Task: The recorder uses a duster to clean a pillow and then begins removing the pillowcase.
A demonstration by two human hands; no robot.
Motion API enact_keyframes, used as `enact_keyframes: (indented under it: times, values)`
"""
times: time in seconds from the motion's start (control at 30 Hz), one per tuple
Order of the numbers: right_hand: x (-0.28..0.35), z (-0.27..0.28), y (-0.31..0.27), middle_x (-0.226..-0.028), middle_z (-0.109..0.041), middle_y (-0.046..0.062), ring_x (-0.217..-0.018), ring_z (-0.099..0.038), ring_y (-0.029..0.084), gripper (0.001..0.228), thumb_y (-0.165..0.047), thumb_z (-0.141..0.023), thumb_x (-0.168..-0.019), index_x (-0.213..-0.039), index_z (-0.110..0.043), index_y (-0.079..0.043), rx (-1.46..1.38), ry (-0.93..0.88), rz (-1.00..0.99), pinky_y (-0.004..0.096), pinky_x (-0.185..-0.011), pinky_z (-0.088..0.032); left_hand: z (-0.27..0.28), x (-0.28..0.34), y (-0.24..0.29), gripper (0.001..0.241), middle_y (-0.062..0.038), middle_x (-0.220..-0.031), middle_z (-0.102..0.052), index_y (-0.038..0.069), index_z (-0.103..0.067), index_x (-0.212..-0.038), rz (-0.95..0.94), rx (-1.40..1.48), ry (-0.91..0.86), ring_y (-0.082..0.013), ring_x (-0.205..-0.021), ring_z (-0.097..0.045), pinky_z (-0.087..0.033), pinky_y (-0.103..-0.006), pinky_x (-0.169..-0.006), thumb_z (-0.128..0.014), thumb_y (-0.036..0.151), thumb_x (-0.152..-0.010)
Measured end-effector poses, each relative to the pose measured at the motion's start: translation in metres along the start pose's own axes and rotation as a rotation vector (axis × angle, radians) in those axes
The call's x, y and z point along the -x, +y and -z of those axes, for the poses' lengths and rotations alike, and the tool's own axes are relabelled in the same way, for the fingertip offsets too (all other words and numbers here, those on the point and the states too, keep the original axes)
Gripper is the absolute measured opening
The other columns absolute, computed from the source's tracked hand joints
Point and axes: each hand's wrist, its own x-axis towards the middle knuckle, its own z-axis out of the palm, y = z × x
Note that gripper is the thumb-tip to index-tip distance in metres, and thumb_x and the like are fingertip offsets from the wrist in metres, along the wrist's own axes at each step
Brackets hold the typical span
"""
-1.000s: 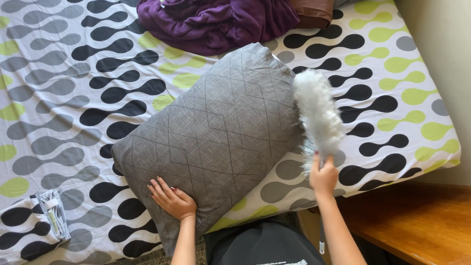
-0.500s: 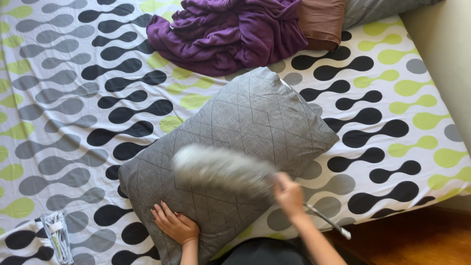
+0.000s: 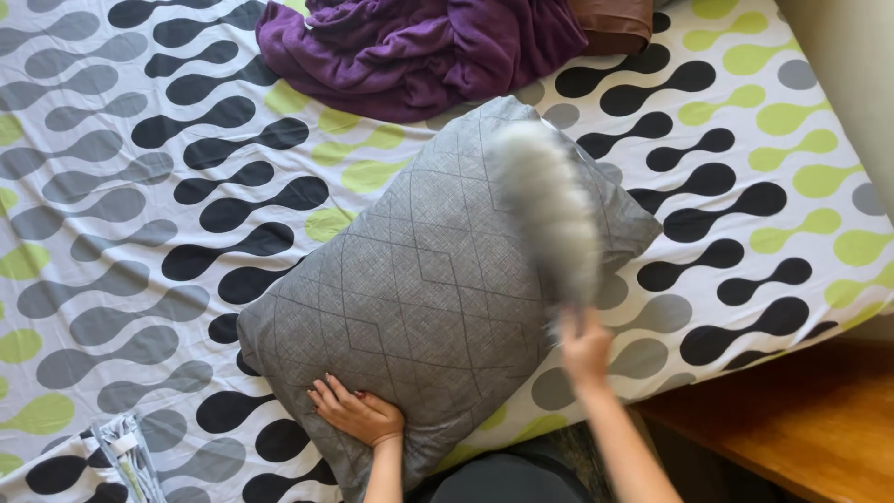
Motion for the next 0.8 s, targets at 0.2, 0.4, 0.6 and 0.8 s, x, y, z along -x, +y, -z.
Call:
enact_keyframes:
  times: [0.2,0.4,0.6,0.8]
  values:
    - [0.126,-0.058,-0.065,-0.118,-0.071,0.023,-0.101,-0.073,0.039,0.059,0.001,-0.063,-0.07,-0.129,-0.063,-0.002,-0.016,-0.469,0.456,0.042,-0.086,-0.059,0.003,0.0,-0.004,0.058,-0.027,-0.165,-0.032,-0.004,-0.037,-0.156,0.025,0.034,-0.077,-0.0503,-0.154,-0.026,-0.02,-0.0645,-0.123,-0.028,0.028,-0.109]
    - [0.14,-0.074,-0.055,-0.116,-0.074,0.018,-0.097,-0.074,0.035,0.061,0.004,-0.063,-0.071,-0.131,-0.065,-0.006,0.246,-0.434,0.349,0.041,-0.086,-0.06,0.009,-0.001,-0.008,0.059,-0.027,-0.164,-0.032,-0.002,-0.035,-0.158,0.03,0.073,-0.145,-0.0492,-0.154,-0.025,-0.02,-0.0644,-0.123,-0.029,0.026,-0.107]
    - [0.066,-0.025,-0.076,-0.093,-0.077,0.024,-0.08,-0.075,0.035,0.035,-0.025,-0.06,-0.105,-0.135,-0.065,-0.008,0.355,-0.152,-0.241,0.046,-0.075,-0.061,0.011,-0.006,-0.006,0.058,-0.025,-0.162,-0.033,0.0,-0.035,-0.157,-0.024,0.126,-0.073,-0.049,-0.153,-0.026,-0.02,-0.0645,-0.123,-0.03,0.028,-0.107]
    - [0.117,-0.051,-0.054,-0.111,-0.074,0.019,-0.069,-0.077,0.032,0.046,-0.022,-0.051,-0.098,-0.141,-0.059,-0.008,0.151,-0.188,-0.175,0.04,-0.065,-0.059,0.008,-0.004,-0.01,0.057,-0.025,-0.164,-0.03,0.0,-0.033,-0.158,-0.021,0.128,-0.097,-0.0492,-0.154,-0.025,-0.021,-0.0644,-0.123,-0.03,0.027,-0.108]
